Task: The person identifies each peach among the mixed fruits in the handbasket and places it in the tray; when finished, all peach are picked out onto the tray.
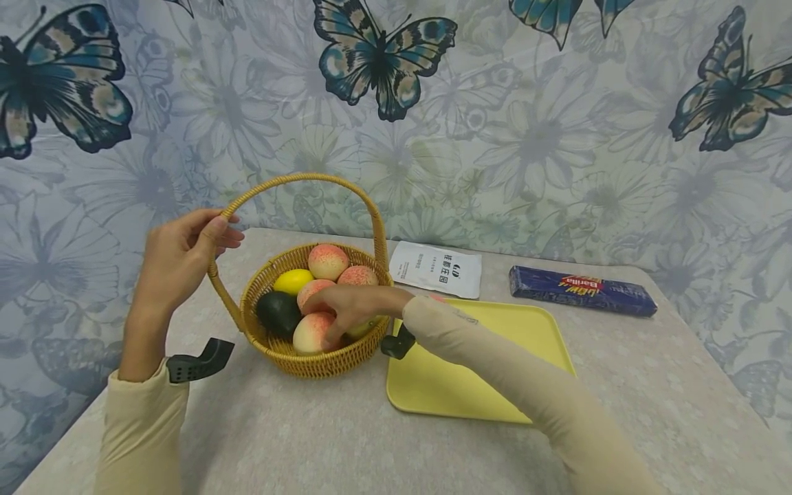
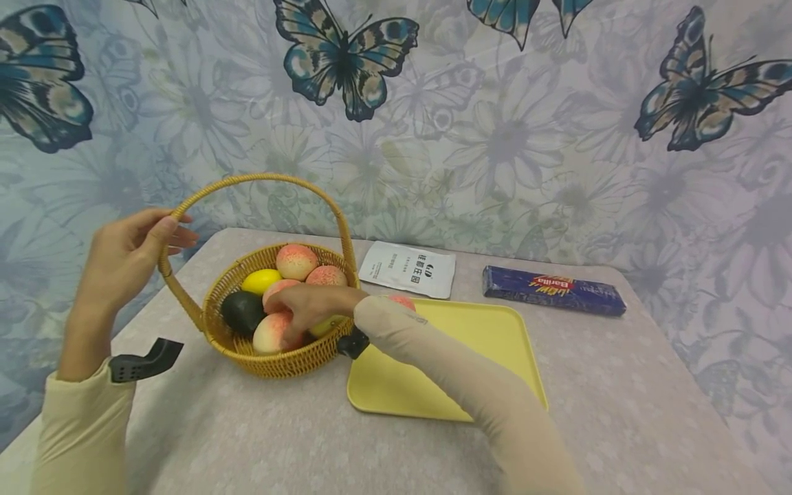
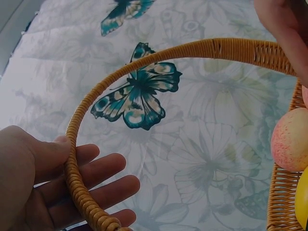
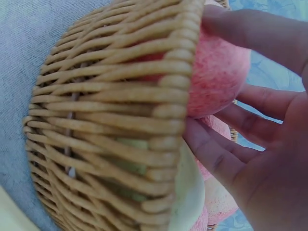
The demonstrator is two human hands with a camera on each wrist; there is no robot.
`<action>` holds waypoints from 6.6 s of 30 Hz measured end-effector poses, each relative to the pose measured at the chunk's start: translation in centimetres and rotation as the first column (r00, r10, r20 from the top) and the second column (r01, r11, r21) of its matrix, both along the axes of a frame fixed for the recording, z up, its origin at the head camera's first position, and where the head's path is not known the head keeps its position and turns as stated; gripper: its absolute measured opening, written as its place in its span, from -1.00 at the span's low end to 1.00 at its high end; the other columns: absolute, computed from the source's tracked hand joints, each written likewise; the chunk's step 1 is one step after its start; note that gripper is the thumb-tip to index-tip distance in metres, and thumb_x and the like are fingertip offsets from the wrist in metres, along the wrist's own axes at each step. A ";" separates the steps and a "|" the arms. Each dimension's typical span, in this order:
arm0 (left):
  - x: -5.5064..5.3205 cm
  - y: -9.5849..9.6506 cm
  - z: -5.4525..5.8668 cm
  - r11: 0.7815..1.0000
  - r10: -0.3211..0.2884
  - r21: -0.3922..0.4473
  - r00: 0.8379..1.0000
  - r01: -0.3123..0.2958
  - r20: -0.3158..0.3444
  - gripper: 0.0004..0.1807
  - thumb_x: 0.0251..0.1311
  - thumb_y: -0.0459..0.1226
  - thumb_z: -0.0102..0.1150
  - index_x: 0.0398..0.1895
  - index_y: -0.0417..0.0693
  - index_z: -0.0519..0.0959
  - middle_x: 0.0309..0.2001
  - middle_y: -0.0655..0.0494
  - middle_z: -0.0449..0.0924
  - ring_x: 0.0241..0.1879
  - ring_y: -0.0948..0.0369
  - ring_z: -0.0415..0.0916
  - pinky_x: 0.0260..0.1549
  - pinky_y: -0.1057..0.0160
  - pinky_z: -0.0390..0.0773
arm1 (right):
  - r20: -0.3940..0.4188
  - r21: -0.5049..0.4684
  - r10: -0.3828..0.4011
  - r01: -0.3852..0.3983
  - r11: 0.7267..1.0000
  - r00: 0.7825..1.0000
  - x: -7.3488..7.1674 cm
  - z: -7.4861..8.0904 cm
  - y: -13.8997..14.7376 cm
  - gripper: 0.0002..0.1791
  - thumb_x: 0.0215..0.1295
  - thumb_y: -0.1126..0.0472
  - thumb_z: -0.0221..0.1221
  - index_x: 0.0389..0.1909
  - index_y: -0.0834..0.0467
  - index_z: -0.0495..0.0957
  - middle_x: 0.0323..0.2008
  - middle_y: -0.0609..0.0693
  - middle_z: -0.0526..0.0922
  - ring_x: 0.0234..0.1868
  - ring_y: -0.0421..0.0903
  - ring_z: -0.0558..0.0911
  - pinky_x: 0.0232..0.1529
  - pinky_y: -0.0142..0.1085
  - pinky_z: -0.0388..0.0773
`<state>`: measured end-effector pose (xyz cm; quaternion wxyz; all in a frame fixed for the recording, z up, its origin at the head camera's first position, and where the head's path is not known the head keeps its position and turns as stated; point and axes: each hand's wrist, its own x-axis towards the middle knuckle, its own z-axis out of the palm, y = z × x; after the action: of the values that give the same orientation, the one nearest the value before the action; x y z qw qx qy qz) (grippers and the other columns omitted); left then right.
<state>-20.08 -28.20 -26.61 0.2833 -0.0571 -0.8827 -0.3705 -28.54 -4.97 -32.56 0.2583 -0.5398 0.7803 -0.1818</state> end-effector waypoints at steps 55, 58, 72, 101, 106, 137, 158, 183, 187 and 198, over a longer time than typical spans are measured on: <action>-0.2 -0.4 -0.5 1.000 -0.005 0.002 1.000 0.005 -0.011 -0.65 0.42 -0.14 -0.06 0.02 -0.19 0.58 -0.28 -0.12 0.67 -0.38 0.58 0.55 -0.35 0.69 0.47 | 0.413 -0.447 -0.300 0.479 0.756 0.860 0.3 -1.7 11.0 -0.35 0.18 0.09 0.21 0.32 0.06 0.32 0.15 0.00 0.48 0.05 -0.06 0.53 -0.01 -0.21 0.52; -0.2 -0.5 -0.5 1.000 -0.001 0.002 1.000 0.001 -0.006 -0.64 0.42 -0.14 -0.06 0.03 -0.18 0.58 -0.29 -0.07 0.68 -0.37 0.60 0.54 -0.36 0.68 0.46 | 0.412 -0.480 -0.275 0.463 0.745 0.869 0.4 -1.8 11.8 -0.35 0.19 0.06 0.23 0.32 0.03 0.33 0.20 -0.01 0.46 0.13 -0.07 0.50 0.10 -0.17 0.48; -0.3 -0.2 -0.4 1.000 -0.009 0.001 1.000 0.009 -0.011 -0.65 0.42 -0.14 -0.05 0.01 -0.18 0.59 -0.33 0.08 0.68 -0.37 0.59 0.54 -0.37 0.67 0.48 | 0.541 -0.477 -0.268 0.554 0.682 0.797 -0.2 -2.5 16.7 -0.26 0.26 0.16 0.24 0.42 0.07 0.17 0.22 0.12 0.41 0.15 0.02 0.49 0.12 -0.13 0.48; -0.6 -0.2 -0.4 1.000 -0.019 0.002 0.999 0.019 -0.029 -0.66 0.42 -0.15 -0.05 0.00 -0.17 0.60 -0.34 0.19 0.67 -0.37 0.55 0.56 -0.36 0.65 0.49 | 0.594 -0.391 -0.450 0.728 0.563 0.667 -1.1 -5.6 24.2 -0.31 0.24 0.29 0.19 0.36 0.22 0.16 0.16 0.17 0.42 0.07 -0.09 0.51 0.02 -0.28 0.51; -0.5 -0.1 -0.4 1.000 -0.019 0.002 0.999 0.019 -0.029 -0.66 0.42 -0.14 -0.05 0.01 -0.17 0.59 -0.34 0.25 0.65 -0.36 0.55 0.55 -0.36 0.66 0.49 | 0.563 -0.366 -0.472 0.717 0.594 0.678 -1.2 -6.8 25.0 -0.34 0.23 0.28 0.20 0.33 0.25 0.19 0.12 0.18 0.44 0.05 -0.09 0.50 0.05 -0.31 0.47; -0.4 -0.3 -0.5 1.000 -0.017 0.014 0.999 0.017 -0.032 -0.67 0.42 -0.14 -0.04 -0.01 -0.16 0.60 -0.38 0.38 0.63 -0.36 0.55 0.56 -0.35 0.65 0.50 | 0.557 -0.267 -0.498 0.711 0.650 0.664 -1.4 -8.6 26.6 -0.27 0.23 0.28 0.22 0.38 0.24 0.13 0.20 0.20 0.38 0.12 -0.11 0.45 0.11 -0.31 0.40; -0.4 0.0 -0.3 1.000 -0.002 0.007 1.000 0.002 -0.024 -0.66 0.42 -0.13 -0.04 -0.01 -0.15 0.60 -0.37 0.23 0.67 -0.38 0.57 0.54 -0.36 0.65 0.49 | 0.581 -0.249 -0.489 0.714 0.654 0.650 -1.6 -8.6 26.7 -0.21 0.24 0.27 0.22 0.42 0.25 0.06 0.24 0.22 0.34 0.13 -0.13 0.44 0.10 -0.34 0.40; -0.4 0.2 -0.3 1.000 0.006 0.000 1.000 -0.006 -0.009 -0.64 0.42 -0.11 -0.06 0.01 -0.16 0.59 -0.31 -0.02 0.68 -0.37 0.60 0.52 -0.36 0.66 0.48 | 0.500 -0.272 -0.519 0.694 0.666 0.694 -1.7 -7.5 26.5 -0.24 0.31 0.17 0.17 0.44 0.17 0.05 0.38 0.28 0.18 0.35 0.20 0.26 0.29 0.04 0.28; -0.3 0.1 -0.3 1.000 0.007 0.005 1.000 -0.006 -0.022 -0.64 0.42 -0.12 -0.05 0.00 -0.17 0.59 -0.33 0.00 0.68 -0.38 0.58 0.54 -0.36 0.67 0.48 | 0.470 -0.300 -0.522 0.685 0.664 0.712 -1.8 -5.7 25.6 -0.26 0.32 0.10 0.19 0.43 0.07 0.08 0.42 0.28 0.11 0.42 0.27 0.12 0.34 0.15 0.17; -0.3 0.1 -0.3 1.000 0.007 0.006 0.999 -0.006 -0.033 -0.65 0.42 -0.13 -0.04 -0.02 -0.18 0.60 -0.36 0.10 0.67 -0.38 0.56 0.54 -0.33 0.67 0.48 | 0.370 -0.384 -0.492 0.612 0.691 0.788 -1.9 -1.9 21.6 -0.24 0.25 0.05 0.26 0.42 0.00 0.15 0.41 0.10 0.21 0.44 0.10 0.17 0.41 0.05 0.08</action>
<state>-20.34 -28.08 -26.91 0.2992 -0.0595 -0.8770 -0.3713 -30.49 16.68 -34.51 0.1387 -0.2990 0.7983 -0.5040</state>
